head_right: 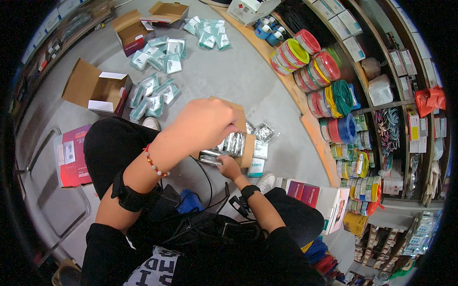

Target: The recorder is sitting on a warehouse floor, sorting and packing small electrical components or switches into cardboard boxes.

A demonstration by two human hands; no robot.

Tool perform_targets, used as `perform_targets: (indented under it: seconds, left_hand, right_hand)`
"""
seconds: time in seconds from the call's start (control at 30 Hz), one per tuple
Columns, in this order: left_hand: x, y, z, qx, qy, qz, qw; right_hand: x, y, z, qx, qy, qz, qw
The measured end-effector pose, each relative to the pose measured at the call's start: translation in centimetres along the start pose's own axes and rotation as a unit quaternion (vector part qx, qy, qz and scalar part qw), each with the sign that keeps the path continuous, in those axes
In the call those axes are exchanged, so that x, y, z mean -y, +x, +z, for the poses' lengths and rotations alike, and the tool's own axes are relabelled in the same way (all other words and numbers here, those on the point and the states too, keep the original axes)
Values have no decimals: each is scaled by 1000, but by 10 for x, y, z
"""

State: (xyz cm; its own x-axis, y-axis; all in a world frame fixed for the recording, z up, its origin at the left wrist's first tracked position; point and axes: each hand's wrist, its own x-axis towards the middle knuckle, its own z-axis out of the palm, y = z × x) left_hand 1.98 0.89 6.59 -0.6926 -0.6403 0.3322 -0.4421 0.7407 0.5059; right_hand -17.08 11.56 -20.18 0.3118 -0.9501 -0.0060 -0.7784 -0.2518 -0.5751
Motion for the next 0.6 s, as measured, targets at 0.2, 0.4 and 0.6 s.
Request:
perform_targets:
  seconds: [0.2,0.4,0.6]
  left_hand:
    - [0,3,3,20,11,-6,1000]
    - [2,2,4,42,15,0,999]
    - [-3,8,4,64,-5,-4,998]
  right_hand:
    - [-10,-17,0,49,-4,319,947]
    - [-17,-20,7,86,161,290,939]
    - [-47,-25,23,92,179,259,945]
